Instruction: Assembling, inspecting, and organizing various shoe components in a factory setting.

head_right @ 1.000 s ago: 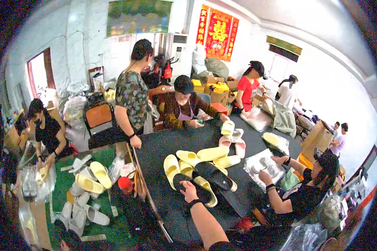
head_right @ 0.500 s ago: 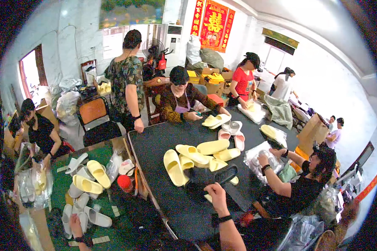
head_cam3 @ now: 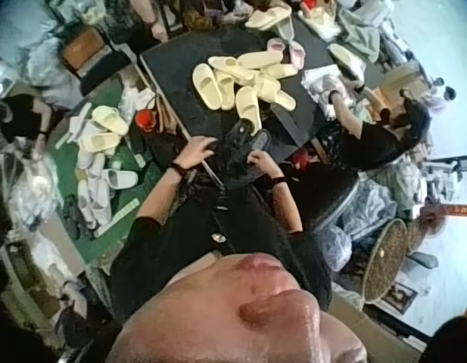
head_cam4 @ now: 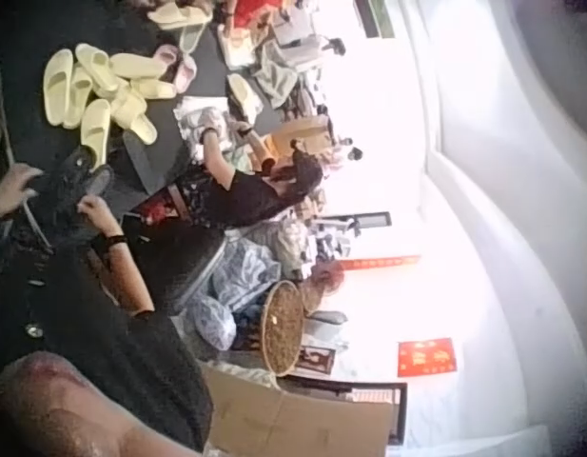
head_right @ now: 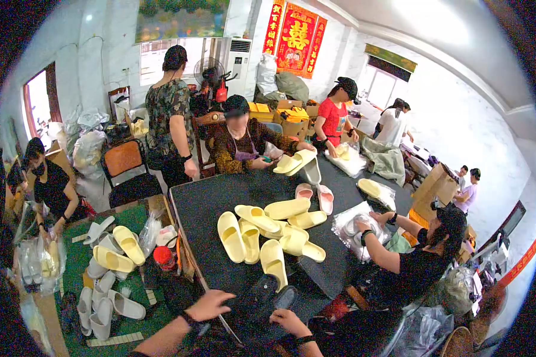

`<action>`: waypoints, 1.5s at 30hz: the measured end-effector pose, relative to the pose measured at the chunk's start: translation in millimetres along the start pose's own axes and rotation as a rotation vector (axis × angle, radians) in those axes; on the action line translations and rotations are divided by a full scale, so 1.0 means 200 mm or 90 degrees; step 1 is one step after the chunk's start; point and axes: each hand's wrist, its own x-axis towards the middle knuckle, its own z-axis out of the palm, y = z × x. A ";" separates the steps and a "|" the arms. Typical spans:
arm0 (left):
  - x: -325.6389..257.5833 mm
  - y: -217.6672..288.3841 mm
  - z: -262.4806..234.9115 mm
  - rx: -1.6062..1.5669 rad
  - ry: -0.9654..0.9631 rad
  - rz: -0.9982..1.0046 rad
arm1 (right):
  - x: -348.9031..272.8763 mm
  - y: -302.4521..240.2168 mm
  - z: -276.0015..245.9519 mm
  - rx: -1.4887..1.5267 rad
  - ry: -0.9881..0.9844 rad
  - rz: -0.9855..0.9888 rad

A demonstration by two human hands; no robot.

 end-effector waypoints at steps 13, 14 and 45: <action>0.32 0.14 0.45 0.329 -0.227 0.080 | -0.08 0.35 0.06 -0.198 -0.067 0.017; 0.33 0.19 0.40 0.332 -0.227 0.081 | -0.07 0.33 0.06 -0.197 -0.065 0.015; 0.41 0.41 0.03 -0.105 0.035 -0.018 | 0.10 -0.42 -0.12 -0.128 0.315 -0.273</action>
